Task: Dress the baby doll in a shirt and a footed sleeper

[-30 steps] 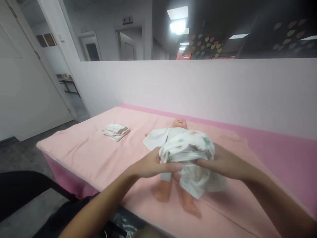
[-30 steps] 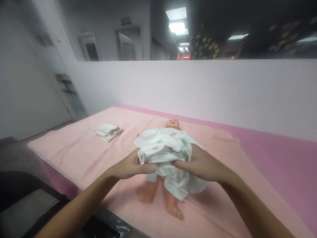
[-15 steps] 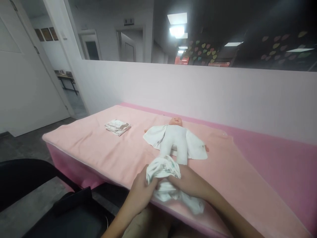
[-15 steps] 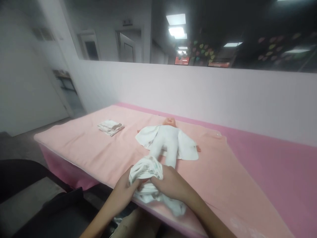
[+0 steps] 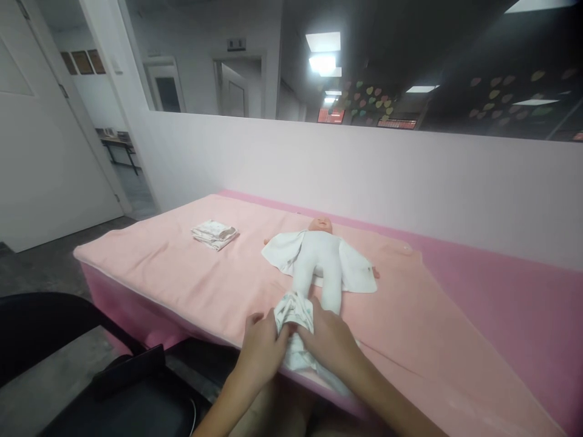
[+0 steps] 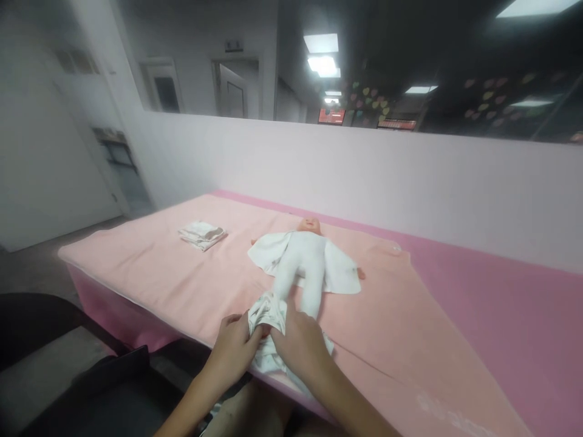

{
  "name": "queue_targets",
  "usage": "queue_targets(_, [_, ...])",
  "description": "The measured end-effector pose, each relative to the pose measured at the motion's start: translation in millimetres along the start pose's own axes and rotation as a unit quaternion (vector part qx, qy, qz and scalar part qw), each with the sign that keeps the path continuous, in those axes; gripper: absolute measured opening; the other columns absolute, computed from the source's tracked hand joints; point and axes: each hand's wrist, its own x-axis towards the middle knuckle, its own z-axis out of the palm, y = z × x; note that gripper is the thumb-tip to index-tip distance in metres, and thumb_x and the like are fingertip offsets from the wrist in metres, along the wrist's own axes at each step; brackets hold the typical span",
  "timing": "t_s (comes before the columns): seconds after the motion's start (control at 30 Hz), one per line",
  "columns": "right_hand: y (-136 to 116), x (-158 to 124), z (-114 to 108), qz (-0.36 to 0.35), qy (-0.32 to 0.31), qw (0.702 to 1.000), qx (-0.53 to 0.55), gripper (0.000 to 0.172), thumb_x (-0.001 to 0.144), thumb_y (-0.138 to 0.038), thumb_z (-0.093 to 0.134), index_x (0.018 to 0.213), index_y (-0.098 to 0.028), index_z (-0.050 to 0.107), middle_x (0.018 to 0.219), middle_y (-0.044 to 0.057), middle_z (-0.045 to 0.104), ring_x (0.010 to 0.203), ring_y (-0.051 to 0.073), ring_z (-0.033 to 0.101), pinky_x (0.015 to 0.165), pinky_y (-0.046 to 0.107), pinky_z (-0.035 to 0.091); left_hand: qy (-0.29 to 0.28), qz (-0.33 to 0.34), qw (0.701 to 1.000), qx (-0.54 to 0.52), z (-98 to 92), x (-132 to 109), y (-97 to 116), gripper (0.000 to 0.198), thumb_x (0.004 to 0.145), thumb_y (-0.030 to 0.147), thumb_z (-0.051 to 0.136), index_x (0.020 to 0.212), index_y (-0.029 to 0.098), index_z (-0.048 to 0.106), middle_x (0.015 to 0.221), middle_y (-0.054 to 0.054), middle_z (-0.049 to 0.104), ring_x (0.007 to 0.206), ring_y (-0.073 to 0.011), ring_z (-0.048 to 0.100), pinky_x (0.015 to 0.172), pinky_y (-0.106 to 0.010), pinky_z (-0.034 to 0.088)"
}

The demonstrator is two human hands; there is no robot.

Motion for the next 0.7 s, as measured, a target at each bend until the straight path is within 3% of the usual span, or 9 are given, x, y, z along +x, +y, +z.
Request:
queue_targets(0.17, [1,5,3,-0.001,0.01,1.0,0.017,0.056,0.091,-0.03,0.056,0.144,-0.017,0.043,0.093,0.008,0.071,0.082,0.028,0.066,0.064,0.029,0.034,-0.017,0.032,0.999,-0.01,-2.4,7,-6,0.031,0.1,0.026,0.039,0.107,0.021,0.069,0.097,-0.005,0.077,0.101,-0.0287,0.064,0.108,-0.043,0.034])
queue_targets(0.37, [11,3,-9,-0.045,0.069,0.995,0.064,0.027,0.084,-0.022,0.06,0.11,-0.02,0.06,0.104,0.007,0.07,0.095,0.026,0.065,0.073,0.029,0.04,-0.013,0.051,0.999,0.009,-1.8,9,-13,0.026,0.1,0.029,0.041,0.095,0.02,0.065,0.095,-0.007,0.072,0.098,-0.0286,0.062,0.102,-0.044,0.037])
queue_targets(0.43, [11,2,-9,-0.03,0.054,0.997,0.049,0.035,0.083,-0.021,0.06,0.119,-0.019,0.06,0.11,0.009,0.07,0.099,0.029,0.066,0.075,0.031,0.042,-0.004,0.053,0.998,0.035,0.3,11,-15,0.024,0.099,0.03,0.043,0.095,0.019,0.064,0.097,-0.008,0.07,0.097,-0.0291,0.061,0.098,-0.044,0.039])
queue_targets(0.53, [9,2,-5,-0.005,0.012,0.999,0.041,0.067,0.084,-0.021,0.063,0.149,-0.017,0.045,0.119,0.014,0.069,0.105,0.034,0.066,0.08,0.036,0.045,-0.004,0.054,0.998,0.032,1.6,12,-17,0.022,0.097,0.029,0.046,0.095,0.019,0.065,0.095,-0.008,0.069,0.097,-0.0298,0.061,0.098,-0.046,0.039])
queue_targets(0.6, [8,3,-2,-0.014,0.0,0.997,0.077,0.08,0.085,-0.023,0.066,0.158,-0.017,0.034,0.131,0.016,0.066,0.117,0.035,0.063,0.09,0.039,0.047,-0.012,0.047,0.998,-0.027,0.4,12,-17,0.022,0.098,0.03,0.046,0.1,0.02,0.066,0.095,-0.007,0.07,0.1,-0.0305,0.061,0.1,-0.046,0.041])
queue_targets(0.7, [10,6,-7,-0.047,0.022,0.985,0.163,0.077,0.084,-0.034,0.072,0.153,-0.019,0.042,0.143,0.014,0.06,0.128,0.034,0.058,0.099,0.041,0.047,-0.027,0.039,0.98,-0.195,-2.7,13,-16,0.029,0.099,0.032,0.048,0.121,0.02,0.064,0.113,-0.008,0.072,0.11,-0.0296,0.063,0.1,-0.042,0.047])
